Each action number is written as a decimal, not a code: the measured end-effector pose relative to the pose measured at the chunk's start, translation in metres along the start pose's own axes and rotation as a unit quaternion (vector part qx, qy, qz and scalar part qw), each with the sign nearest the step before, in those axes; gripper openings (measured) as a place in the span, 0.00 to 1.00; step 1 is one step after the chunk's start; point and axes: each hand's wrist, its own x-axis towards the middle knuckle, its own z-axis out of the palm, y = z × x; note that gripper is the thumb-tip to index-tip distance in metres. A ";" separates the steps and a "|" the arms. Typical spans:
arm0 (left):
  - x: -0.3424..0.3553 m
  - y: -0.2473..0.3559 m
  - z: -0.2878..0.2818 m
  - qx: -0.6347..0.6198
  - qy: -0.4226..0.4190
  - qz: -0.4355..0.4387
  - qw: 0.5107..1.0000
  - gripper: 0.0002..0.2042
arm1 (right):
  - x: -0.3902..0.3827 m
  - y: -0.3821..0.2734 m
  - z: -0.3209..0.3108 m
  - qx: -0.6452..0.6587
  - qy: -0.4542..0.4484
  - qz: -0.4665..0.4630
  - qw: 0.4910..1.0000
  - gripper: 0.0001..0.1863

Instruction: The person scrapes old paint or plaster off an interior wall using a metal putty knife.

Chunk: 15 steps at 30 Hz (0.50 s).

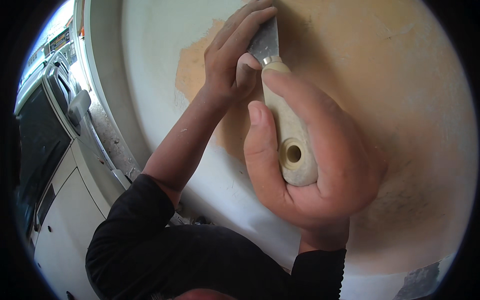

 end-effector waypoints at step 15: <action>0.001 -0.002 -0.001 0.011 0.009 0.003 1.000 0.30 | 0.004 0.006 0.006 -0.012 0.024 -0.018 0.999 0.11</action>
